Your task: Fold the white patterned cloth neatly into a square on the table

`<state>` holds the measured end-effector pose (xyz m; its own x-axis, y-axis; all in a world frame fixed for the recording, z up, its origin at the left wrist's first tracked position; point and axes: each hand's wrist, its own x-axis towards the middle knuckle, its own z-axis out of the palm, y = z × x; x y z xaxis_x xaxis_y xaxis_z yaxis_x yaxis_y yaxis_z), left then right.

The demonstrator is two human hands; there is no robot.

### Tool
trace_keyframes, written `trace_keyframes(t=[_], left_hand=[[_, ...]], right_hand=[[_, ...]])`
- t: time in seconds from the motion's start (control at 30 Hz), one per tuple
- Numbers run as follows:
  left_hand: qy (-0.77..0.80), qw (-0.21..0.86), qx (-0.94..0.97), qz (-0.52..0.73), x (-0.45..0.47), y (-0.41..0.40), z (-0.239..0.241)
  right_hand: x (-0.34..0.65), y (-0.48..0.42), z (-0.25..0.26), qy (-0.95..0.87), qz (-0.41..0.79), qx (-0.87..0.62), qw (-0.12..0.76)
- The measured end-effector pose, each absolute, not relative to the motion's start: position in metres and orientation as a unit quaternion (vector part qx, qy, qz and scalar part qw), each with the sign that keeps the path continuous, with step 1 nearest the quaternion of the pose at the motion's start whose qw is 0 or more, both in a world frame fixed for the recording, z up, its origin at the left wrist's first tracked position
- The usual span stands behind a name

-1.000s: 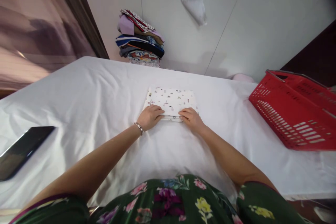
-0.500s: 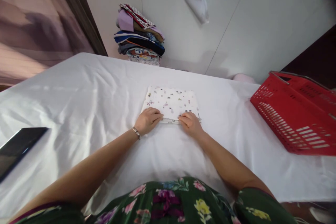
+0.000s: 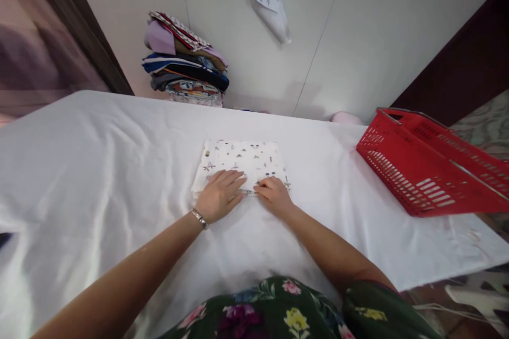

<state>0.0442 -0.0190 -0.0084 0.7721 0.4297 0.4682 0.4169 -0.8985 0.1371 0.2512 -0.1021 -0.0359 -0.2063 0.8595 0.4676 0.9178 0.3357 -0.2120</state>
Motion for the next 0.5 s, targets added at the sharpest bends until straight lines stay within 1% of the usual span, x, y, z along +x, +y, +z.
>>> trace_keyframes(t=[0.1,0.2,0.27,0.33,0.43,0.5], left_hand=[[0.224,-0.004,0.950,0.216,0.049,-0.023,-0.020],[0.229,-0.014,0.954,0.195,0.047,-0.022,-0.033],[0.228,-0.021,0.954,0.192,0.045,-0.021,-0.037],[0.228,-0.029,0.955,0.188,0.043,-0.020,-0.036],[0.225,-0.041,0.957,0.179,0.039,-0.021,-0.035],[0.223,-0.050,0.957,0.180,0.036,-0.022,-0.036]], right_hand=[[0.249,-0.106,-0.028,-0.771,-0.016,-0.578,0.265],[0.253,-0.106,-0.015,-0.748,0.043,-0.584,0.313],[0.258,-0.103,-0.008,-0.726,0.041,-0.598,0.336],[0.265,-0.100,-0.006,-0.716,0.016,-0.629,0.303],[0.271,-0.100,-0.016,-0.716,0.010,-0.671,0.193],[0.272,-0.102,-0.025,-0.715,0.017,-0.682,0.154]])
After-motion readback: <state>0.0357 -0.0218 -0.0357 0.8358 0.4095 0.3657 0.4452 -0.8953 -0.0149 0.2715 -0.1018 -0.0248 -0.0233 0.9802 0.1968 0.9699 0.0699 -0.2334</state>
